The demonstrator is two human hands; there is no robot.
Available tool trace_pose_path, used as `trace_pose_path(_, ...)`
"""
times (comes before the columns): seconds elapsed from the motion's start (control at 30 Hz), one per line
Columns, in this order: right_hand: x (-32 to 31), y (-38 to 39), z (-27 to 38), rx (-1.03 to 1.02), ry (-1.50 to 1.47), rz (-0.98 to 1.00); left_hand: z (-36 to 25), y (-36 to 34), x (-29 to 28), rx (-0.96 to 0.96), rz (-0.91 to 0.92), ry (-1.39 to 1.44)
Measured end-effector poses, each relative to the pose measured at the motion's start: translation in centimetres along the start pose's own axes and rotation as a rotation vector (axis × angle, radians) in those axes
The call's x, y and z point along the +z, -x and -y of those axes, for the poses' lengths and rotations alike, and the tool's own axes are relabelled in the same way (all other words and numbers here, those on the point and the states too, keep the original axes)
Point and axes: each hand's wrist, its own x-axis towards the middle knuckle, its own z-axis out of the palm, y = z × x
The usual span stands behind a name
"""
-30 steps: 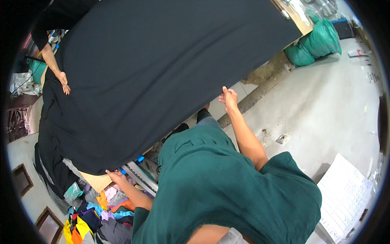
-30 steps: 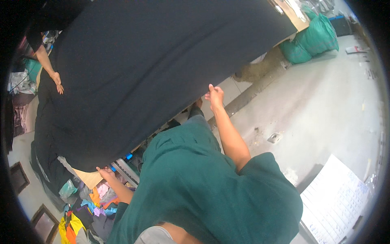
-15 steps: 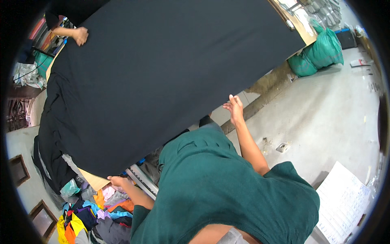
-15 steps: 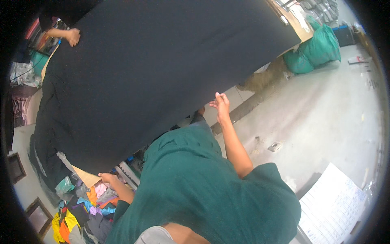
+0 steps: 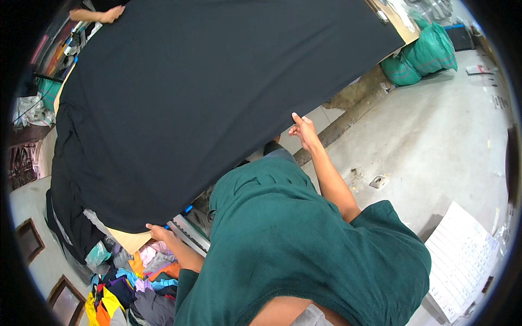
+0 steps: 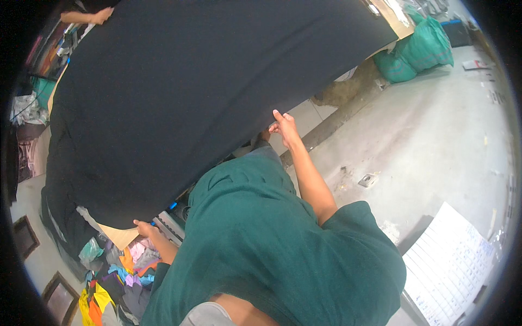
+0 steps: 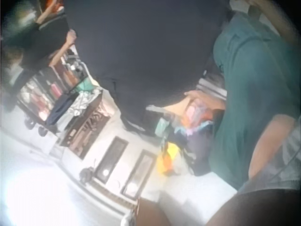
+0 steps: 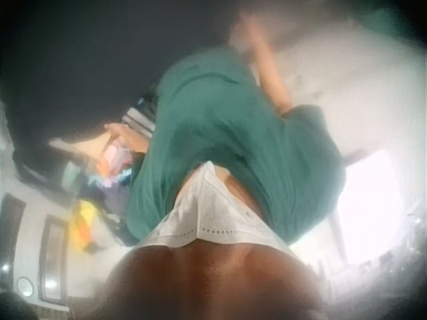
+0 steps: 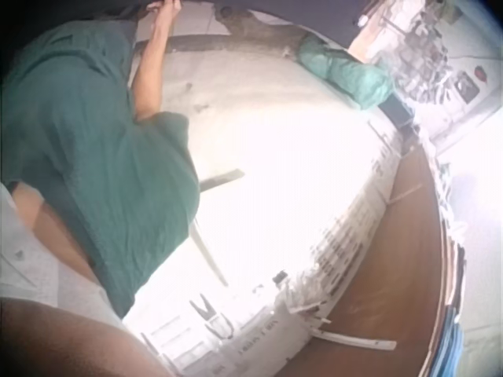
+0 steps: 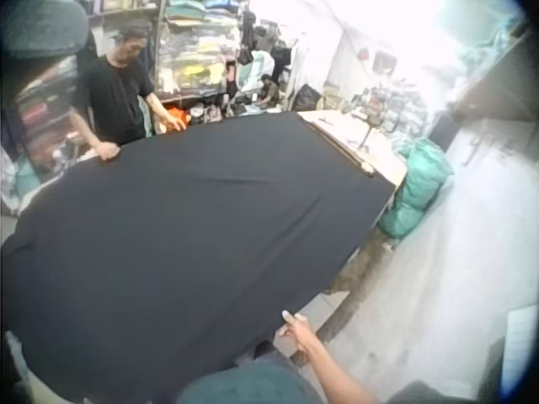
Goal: The person aligns a large piece of black fabric on a table with the assistance of another person. They use a manual electric fabric cutter to slice the fabric along a straight edge, repeating the process to cut multiple sections.
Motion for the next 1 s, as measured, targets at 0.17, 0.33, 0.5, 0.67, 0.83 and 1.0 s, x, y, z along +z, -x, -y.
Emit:
trace_pose_path(0.17, -1.4, 0.4, -0.9, -0.126, 0.058, 0.029, 0.1, 4.1, 0.4, 0.023, 0.204, 0.303)
trace_pose_path(0.33, -2.5, 0.4, -1.7, 0.009, 0.134, 0.034, -0.5, 6.6, -0.9, 0.087, 0.14, 0.156)
trace_pose_path(0.5, -2.1, -0.3, -1.6, -0.006, 0.175, 0.045, -0.7, 7.7, -1.0, 0.137, 0.018, -0.019)
trace_pose_path(0.67, -2.0, 0.3, -0.8, 0.065, 0.108, 0.073, -1.7, 9.3, 0.0, 0.192, -0.196, 0.052)
trace_pose_path(0.83, -3.7, -1.1, 0.7, -0.03, 0.071, 0.011, -7.4, 20.3, 0.6, 0.321, -0.141, 0.183)
trace_pose_path(1.0, -9.1, -7.3, 3.4, -0.111, 0.238, -0.245, -5.4, 28.5, 4.0, 0.235, 0.073, 0.161)
